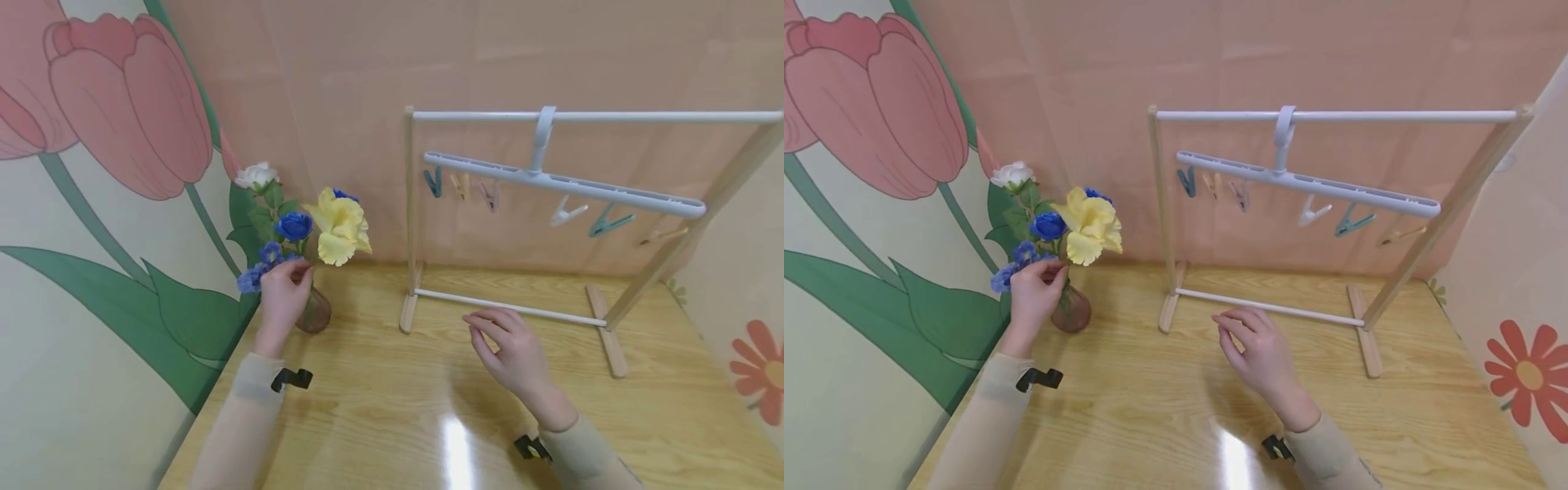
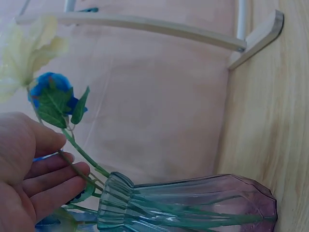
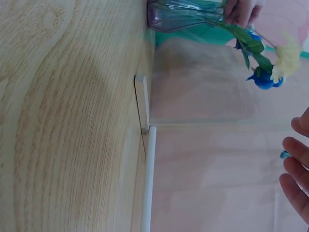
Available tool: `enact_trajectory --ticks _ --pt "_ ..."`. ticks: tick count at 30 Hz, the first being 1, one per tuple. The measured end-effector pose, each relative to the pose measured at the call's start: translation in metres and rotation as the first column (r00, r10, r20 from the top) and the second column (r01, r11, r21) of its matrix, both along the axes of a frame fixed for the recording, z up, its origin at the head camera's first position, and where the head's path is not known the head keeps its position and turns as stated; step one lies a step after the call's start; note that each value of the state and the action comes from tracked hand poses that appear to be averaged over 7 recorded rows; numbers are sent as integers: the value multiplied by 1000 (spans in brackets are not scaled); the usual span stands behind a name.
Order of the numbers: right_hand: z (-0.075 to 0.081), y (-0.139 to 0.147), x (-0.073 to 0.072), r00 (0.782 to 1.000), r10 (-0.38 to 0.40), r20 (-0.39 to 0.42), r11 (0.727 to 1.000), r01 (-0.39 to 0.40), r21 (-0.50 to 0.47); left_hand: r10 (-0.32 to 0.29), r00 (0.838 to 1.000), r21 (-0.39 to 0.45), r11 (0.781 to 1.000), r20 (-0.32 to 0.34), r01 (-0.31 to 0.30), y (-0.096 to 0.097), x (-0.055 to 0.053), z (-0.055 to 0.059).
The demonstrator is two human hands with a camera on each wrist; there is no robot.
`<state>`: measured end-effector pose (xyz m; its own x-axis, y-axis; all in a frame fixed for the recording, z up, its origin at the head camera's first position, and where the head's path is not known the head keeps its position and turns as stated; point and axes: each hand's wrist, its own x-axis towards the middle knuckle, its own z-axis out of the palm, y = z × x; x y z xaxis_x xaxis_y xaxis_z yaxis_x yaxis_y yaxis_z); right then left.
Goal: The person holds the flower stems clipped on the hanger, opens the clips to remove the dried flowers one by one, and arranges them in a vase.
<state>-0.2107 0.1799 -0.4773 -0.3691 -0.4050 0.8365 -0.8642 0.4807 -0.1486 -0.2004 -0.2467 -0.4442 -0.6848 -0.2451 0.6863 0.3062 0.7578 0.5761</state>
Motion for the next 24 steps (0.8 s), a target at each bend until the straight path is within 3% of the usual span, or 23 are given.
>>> enact_trajectory --ticks 11,15,19,24 --pt "0 3 -1 1000 -8 25 1000 8 22 34 993 -58 998 111 -28 1 2 -14" --pt "0 3 0 1000 -16 22 1000 16 20 59 992 -84 995 115 -49 1 1 -22" --pt "-1 5 2 999 -31 33 999 30 26 64 996 -84 995 66 -59 3 3 -27" --pt "-1 9 2 993 -65 97 997 60 58 31 995 -94 995 -91 -40 8 10 -27"
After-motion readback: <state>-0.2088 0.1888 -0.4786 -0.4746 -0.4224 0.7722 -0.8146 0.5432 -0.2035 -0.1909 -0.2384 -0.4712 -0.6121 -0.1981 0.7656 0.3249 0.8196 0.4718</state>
